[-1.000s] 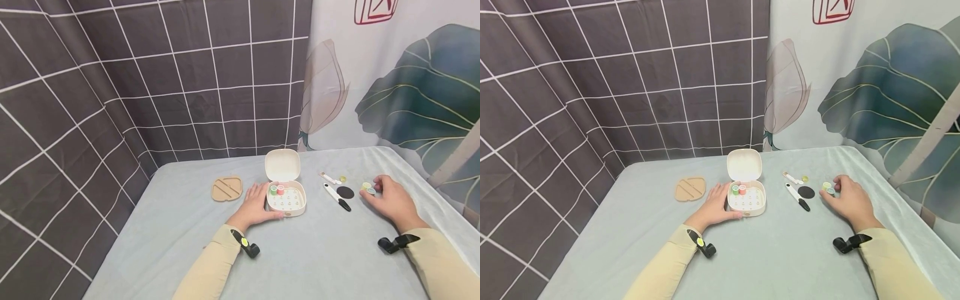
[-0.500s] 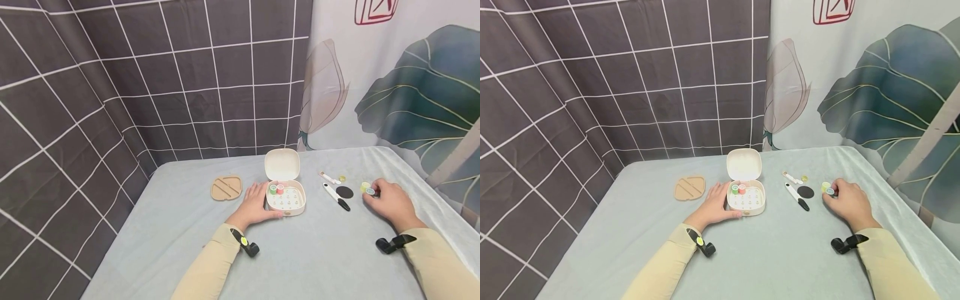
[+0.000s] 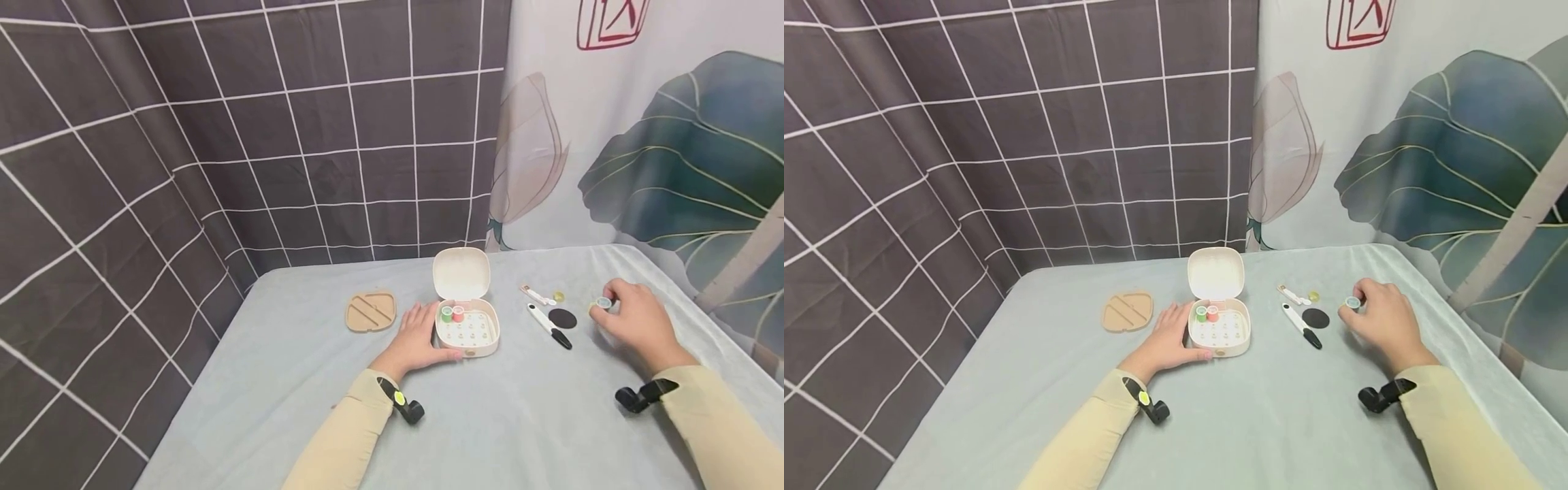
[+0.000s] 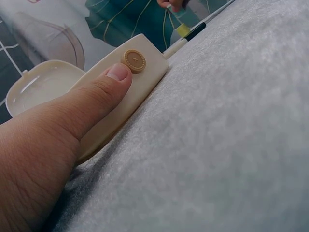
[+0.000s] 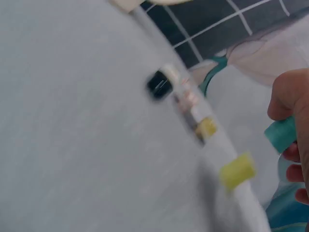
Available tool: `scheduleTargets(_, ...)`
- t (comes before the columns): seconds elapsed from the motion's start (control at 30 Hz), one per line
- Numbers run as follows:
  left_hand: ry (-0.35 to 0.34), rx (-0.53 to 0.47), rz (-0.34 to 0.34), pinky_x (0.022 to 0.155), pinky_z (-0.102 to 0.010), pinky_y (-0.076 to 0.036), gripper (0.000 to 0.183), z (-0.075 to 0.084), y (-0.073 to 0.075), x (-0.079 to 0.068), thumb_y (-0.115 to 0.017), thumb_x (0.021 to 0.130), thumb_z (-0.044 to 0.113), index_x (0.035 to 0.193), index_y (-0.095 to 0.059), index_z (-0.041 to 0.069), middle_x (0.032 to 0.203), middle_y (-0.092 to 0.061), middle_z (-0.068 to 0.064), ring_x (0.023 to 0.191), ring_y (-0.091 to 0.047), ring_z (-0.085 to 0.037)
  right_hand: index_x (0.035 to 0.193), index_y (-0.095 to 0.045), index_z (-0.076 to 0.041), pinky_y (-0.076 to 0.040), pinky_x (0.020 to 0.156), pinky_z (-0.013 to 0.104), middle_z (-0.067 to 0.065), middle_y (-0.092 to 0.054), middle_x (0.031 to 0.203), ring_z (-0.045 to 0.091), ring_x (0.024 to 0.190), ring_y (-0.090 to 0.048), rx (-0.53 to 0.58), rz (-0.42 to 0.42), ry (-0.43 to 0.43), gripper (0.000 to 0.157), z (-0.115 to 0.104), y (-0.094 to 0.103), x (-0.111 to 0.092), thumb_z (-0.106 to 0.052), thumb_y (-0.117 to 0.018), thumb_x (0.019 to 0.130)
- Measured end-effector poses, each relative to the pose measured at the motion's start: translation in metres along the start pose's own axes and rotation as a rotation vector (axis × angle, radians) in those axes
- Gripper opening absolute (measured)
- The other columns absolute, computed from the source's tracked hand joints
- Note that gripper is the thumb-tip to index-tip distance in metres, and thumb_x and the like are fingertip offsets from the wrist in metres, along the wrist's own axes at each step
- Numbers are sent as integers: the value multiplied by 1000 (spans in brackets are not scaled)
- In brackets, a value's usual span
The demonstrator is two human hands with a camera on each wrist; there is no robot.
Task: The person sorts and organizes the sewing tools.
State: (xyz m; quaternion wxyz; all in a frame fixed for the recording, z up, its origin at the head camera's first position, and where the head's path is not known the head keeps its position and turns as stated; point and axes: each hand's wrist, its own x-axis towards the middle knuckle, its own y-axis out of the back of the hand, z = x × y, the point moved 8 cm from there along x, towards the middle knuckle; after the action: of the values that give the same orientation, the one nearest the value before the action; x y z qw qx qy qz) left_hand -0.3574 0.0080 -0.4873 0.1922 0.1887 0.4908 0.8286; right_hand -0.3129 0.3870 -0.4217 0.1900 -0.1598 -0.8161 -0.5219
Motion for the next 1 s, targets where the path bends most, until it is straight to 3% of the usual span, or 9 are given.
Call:
scheduleTargets(0.23,-4,2,1,125,-48,-6,114,-1,1,0,-72,74,76,161,-22,23,165,-28,-8,154,-12,-34,93,-56,-8,-36,69,45,14,-60,89,36,88,-50,40,0,65,23,-38,4,25,-21,-68,78)
scheduleTargets(0.57,-4,12,0,125,-48,-7,115,1,0,0,-72,74,76,161,-22,19,165,-28,-9,154,-13,-34,99,-65,-4,-42,84,55,15,-67,97,41,99,-55,155,9,176,22,-100,-17,39,-14,-72,80)
scheduleTargets(0.8,-4,8,0,125,-48,-8,115,0,-1,0,-71,74,77,161,-22,20,165,-28,-9,154,-14,-34,113,-66,-1,-41,93,57,20,-69,110,41,108,-54,246,-51,147,31,-131,-43,40,-15,-72,86)
scheduleTargets(1.0,-6,-4,6,125,-49,-8,114,1,-1,0,-71,74,76,161,-21,21,165,-28,-9,154,-14,-34,117,-66,-3,-41,99,60,21,-69,116,41,115,-54,234,-116,109,33,-150,-62,39,-16,-72,88)
